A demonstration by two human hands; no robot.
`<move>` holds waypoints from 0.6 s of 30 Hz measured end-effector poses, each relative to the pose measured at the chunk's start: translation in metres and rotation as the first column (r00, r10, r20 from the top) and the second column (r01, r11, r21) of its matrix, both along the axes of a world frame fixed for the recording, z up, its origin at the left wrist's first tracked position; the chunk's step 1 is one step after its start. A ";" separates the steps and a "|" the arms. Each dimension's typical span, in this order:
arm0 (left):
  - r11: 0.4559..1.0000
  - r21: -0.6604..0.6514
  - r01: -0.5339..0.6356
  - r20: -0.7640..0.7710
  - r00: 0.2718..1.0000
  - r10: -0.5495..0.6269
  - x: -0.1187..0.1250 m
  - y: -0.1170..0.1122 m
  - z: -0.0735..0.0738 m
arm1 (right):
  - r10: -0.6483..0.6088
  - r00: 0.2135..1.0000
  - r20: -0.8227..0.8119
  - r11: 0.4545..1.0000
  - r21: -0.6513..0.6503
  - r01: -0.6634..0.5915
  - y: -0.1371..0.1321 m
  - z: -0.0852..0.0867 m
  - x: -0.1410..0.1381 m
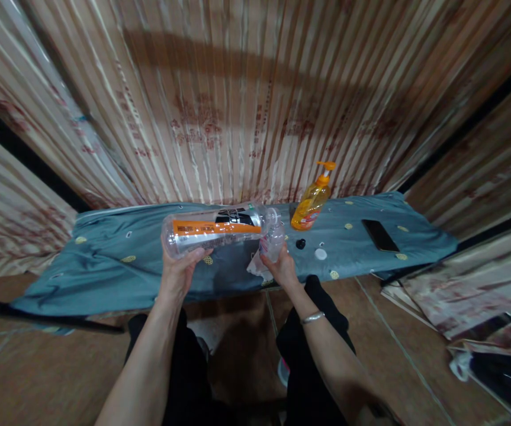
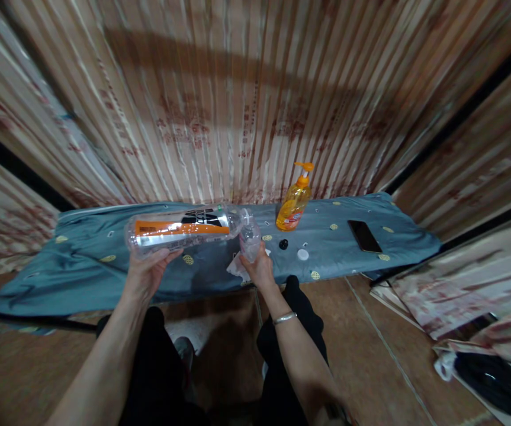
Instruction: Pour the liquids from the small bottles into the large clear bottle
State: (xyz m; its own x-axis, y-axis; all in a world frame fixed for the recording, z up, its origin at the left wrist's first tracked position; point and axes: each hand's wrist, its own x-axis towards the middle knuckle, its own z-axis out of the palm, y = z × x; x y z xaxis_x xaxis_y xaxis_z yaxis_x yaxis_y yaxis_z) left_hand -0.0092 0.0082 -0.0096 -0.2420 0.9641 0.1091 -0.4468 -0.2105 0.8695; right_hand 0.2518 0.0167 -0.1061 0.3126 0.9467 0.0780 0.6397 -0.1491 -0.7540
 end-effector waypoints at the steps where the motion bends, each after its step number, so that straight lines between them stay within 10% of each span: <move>1: 1.000 0.003 0.001 -0.003 1.000 -0.001 0.000 0.000 -0.001 | 0.001 1.000 0.001 1.000 -0.005 -0.001 0.000 0.001 0.000; 18: 1.000 -0.007 0.013 0.027 1.000 -0.013 0.001 0.006 -0.003 | -0.013 1.000 -0.019 0.999 0.039 0.013 -0.002 0.009 -0.003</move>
